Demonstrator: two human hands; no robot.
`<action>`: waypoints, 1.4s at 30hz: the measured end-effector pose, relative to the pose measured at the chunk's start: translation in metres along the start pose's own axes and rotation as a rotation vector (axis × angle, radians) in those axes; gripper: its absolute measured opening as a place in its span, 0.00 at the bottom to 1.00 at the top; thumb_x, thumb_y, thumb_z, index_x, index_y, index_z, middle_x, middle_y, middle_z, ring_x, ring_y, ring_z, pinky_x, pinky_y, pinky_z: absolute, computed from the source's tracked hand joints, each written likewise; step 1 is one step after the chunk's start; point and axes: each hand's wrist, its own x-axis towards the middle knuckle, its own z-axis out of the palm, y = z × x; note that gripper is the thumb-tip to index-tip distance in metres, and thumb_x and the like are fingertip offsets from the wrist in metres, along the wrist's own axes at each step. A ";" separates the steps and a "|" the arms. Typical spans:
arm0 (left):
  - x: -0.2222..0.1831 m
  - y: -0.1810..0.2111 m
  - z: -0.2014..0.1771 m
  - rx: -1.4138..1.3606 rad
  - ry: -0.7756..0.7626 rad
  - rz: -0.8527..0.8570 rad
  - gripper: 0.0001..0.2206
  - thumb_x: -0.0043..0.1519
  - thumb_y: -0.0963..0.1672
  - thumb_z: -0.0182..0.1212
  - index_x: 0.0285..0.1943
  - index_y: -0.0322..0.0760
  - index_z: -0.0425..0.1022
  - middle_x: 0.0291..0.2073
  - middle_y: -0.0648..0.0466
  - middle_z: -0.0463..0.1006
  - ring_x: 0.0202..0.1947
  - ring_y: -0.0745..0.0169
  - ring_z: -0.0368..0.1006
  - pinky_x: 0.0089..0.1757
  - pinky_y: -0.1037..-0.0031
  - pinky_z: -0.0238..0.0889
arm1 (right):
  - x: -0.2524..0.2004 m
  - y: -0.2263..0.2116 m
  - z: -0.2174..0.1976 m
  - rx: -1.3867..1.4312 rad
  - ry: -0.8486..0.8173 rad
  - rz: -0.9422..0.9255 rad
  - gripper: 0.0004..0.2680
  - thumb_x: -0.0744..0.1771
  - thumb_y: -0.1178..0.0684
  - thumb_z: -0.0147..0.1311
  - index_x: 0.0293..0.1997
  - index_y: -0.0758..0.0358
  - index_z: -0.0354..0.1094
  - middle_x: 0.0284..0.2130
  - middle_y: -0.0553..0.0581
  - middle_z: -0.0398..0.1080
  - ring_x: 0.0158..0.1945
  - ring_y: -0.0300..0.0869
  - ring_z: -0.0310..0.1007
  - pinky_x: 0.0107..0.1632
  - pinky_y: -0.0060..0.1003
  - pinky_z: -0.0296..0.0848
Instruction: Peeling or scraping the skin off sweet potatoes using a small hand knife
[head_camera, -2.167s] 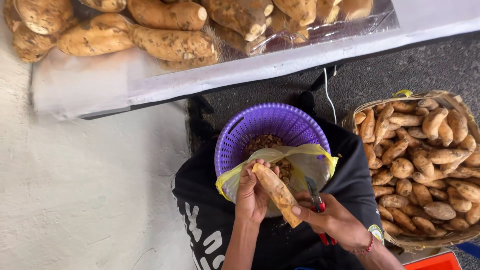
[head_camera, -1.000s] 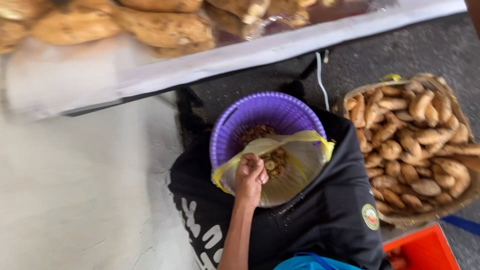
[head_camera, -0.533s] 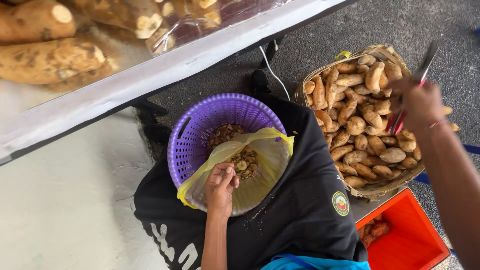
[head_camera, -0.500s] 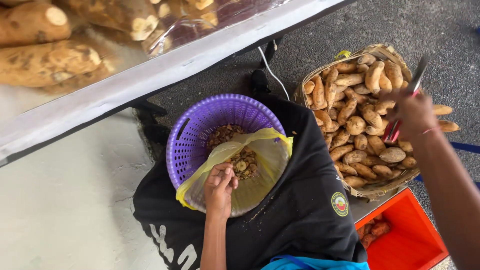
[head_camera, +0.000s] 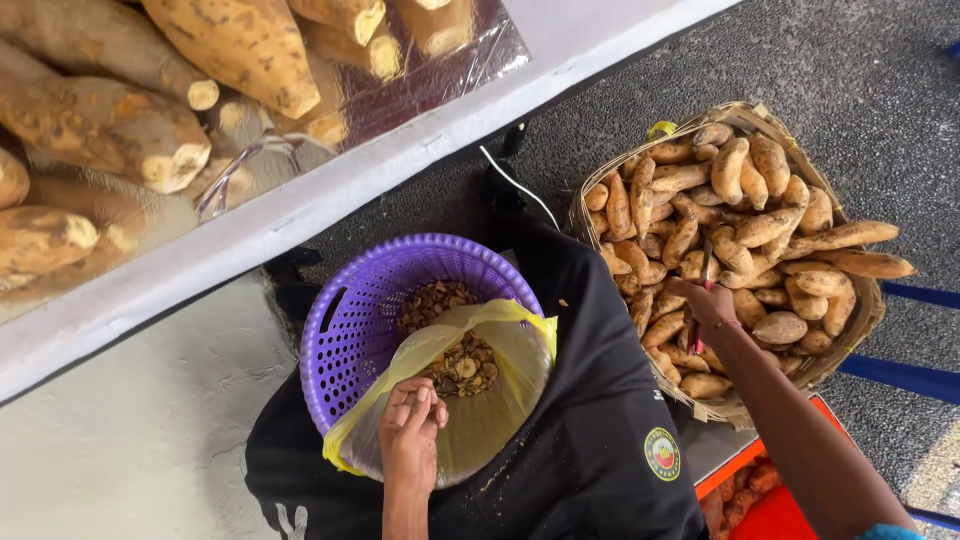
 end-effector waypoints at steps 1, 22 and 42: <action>0.000 0.000 0.000 -0.005 -0.003 0.007 0.03 0.62 0.38 0.62 0.42 0.30 0.76 0.30 0.50 0.72 0.26 0.59 0.64 0.30 0.72 0.57 | 0.001 -0.005 0.006 -0.039 -0.013 -0.032 0.08 0.66 0.54 0.64 0.46 0.66 0.77 0.19 0.51 0.62 0.19 0.36 0.49 0.23 0.34 0.54; -0.002 -0.003 -0.006 0.013 0.036 -0.052 0.05 0.66 0.40 0.58 0.45 0.28 0.74 0.33 0.46 0.69 0.27 0.56 0.63 0.32 0.67 0.57 | 0.123 -0.095 -0.007 -0.441 0.522 -0.315 0.12 0.67 0.51 0.62 0.54 0.57 0.65 0.47 0.57 0.64 0.44 0.46 0.64 0.48 0.43 0.69; 0.002 -0.006 -0.007 -0.014 -0.019 -0.013 0.06 0.65 0.40 0.58 0.46 0.28 0.75 0.32 0.47 0.70 0.28 0.56 0.63 0.32 0.68 0.58 | 0.127 -0.092 -0.025 -0.231 0.441 -0.362 0.12 0.65 0.54 0.64 0.32 0.49 0.58 0.28 0.45 0.62 0.32 0.33 0.58 0.30 0.33 0.63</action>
